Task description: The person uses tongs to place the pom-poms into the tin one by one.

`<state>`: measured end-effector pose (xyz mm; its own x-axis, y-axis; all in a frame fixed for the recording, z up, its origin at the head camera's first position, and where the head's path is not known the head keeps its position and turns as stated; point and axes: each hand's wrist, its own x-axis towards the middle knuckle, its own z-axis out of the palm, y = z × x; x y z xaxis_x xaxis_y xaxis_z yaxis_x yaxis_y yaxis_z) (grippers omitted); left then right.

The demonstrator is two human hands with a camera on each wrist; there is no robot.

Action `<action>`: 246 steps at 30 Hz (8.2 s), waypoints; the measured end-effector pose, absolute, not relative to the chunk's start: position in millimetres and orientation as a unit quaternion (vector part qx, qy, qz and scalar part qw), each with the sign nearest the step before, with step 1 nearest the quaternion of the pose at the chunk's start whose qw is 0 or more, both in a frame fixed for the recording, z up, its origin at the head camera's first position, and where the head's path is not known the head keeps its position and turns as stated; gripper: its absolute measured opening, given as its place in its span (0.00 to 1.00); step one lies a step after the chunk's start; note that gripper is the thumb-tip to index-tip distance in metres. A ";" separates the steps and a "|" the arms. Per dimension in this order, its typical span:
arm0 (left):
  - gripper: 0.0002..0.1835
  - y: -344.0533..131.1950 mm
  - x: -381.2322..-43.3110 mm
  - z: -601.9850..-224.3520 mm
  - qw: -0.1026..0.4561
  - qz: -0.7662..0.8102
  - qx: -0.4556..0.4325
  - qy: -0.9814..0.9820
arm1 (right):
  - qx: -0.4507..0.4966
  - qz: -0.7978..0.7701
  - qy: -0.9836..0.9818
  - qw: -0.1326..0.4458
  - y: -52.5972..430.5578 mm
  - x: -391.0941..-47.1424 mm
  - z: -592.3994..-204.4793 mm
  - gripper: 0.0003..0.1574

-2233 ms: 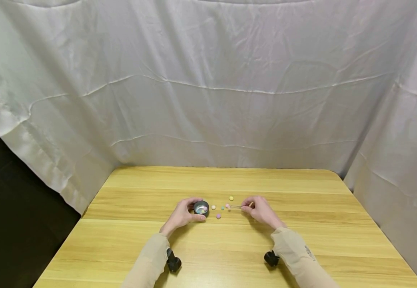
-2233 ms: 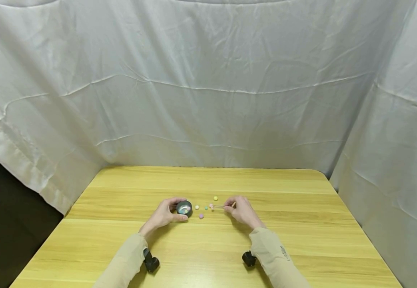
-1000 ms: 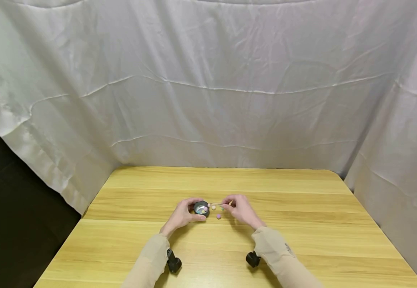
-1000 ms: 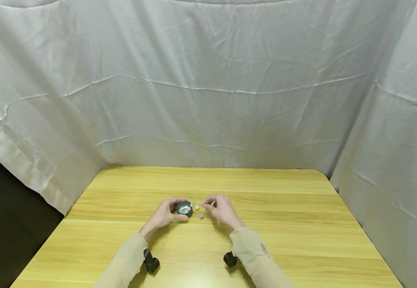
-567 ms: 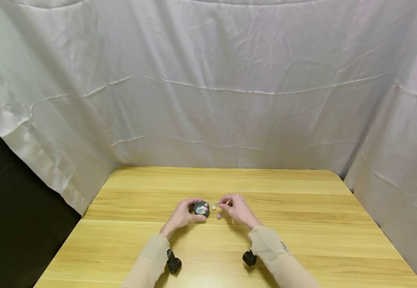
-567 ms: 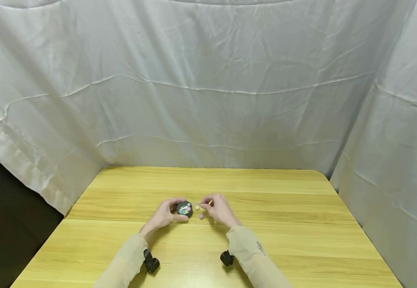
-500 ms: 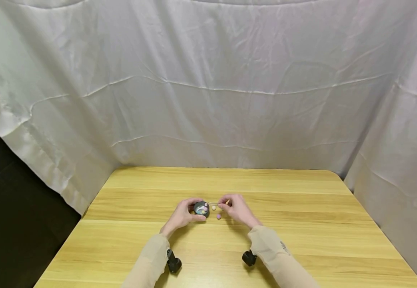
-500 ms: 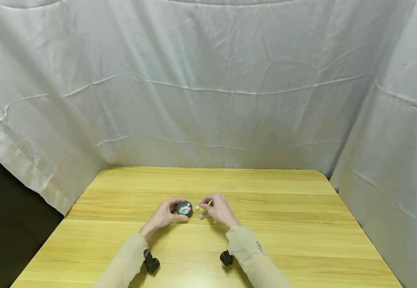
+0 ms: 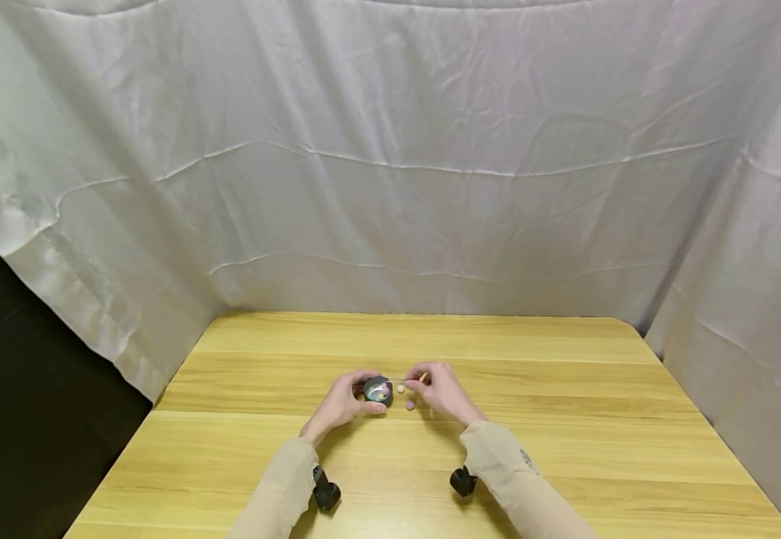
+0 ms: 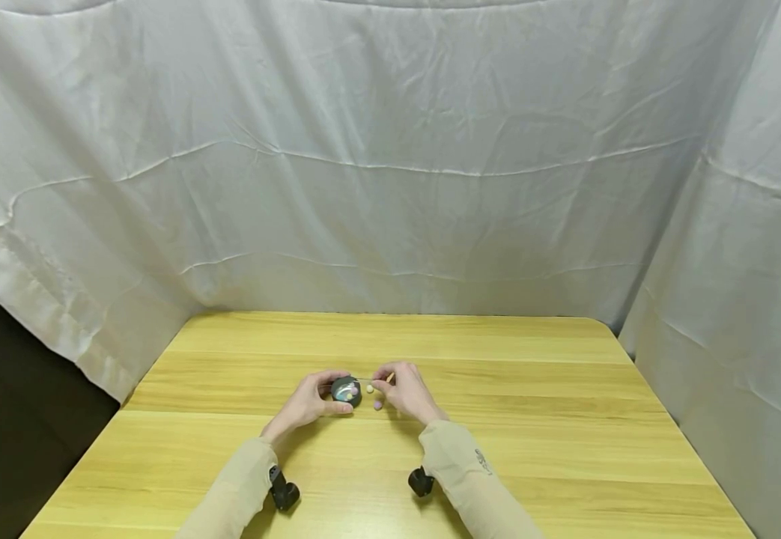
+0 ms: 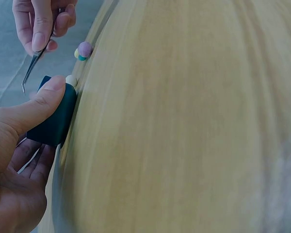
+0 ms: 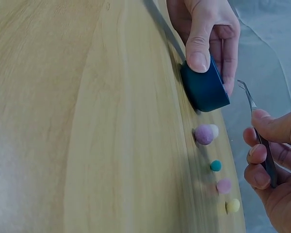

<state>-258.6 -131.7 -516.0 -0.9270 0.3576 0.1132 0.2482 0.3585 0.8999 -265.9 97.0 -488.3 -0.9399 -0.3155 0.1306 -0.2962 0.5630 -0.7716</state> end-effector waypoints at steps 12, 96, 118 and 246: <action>0.34 -132.1 -256.2 -513.7 0.055 0.532 0.182 0.825 | -0.163 -0.442 0.882 -0.025 137.8 -268.5 -495.6 0.05; 0.33 -131.6 -255.0 -512.9 0.053 0.536 0.178 0.824 | -0.082 -0.385 0.919 -0.006 168.7 -284.8 -492.5 0.04; 0.33 -131.9 -254.3 -513.5 0.053 0.527 0.179 0.829 | -0.126 -0.398 0.908 -0.028 142.4 -269.6 -485.4 0.03; 0.34 -133.3 -255.9 -517.8 0.046 0.523 0.190 0.830 | -0.154 -0.373 0.915 0.009 164.9 -272.8 -498.0 0.04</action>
